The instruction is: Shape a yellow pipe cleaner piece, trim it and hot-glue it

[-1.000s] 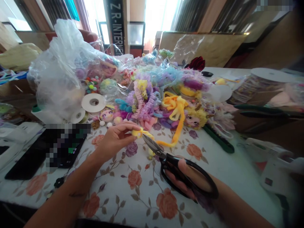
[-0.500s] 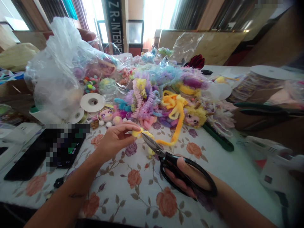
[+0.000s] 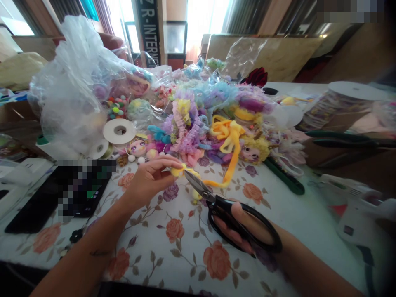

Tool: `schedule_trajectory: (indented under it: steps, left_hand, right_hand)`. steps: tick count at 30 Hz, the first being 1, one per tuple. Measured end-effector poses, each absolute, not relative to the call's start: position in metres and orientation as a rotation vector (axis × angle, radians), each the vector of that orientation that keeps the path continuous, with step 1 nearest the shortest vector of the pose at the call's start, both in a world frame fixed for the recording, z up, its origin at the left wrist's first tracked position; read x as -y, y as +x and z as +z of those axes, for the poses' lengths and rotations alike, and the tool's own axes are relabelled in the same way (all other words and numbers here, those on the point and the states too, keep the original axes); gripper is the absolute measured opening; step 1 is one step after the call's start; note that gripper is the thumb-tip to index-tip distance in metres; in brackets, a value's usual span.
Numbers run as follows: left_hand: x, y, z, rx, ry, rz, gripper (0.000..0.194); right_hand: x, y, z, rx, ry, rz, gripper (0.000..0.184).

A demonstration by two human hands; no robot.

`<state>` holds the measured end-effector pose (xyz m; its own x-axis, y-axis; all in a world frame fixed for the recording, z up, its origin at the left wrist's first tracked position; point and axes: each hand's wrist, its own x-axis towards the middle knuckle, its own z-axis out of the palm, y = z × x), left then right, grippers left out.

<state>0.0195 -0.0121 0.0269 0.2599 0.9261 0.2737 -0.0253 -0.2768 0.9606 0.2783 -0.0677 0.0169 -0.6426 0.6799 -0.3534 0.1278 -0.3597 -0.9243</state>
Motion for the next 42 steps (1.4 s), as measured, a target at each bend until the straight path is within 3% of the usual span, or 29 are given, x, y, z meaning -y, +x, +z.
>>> schedule_trajectory:
  steps: [17,29,42]
  left_hand:
    - [0.012,0.020,0.028,-0.840,1.545,1.197,0.022]
    - [0.009,0.015,0.024,-0.837,1.520,1.148,0.021]
    - [0.009,0.013,0.025,-0.819,1.552,1.115,0.021]
  right_hand:
    - [0.071,0.277,0.015,1.588,-1.157,1.957,0.065]
    - [0.076,0.285,-0.002,1.466,-1.156,2.063,0.069]
    - [0.070,0.274,0.016,1.506,-1.060,2.073,0.065]
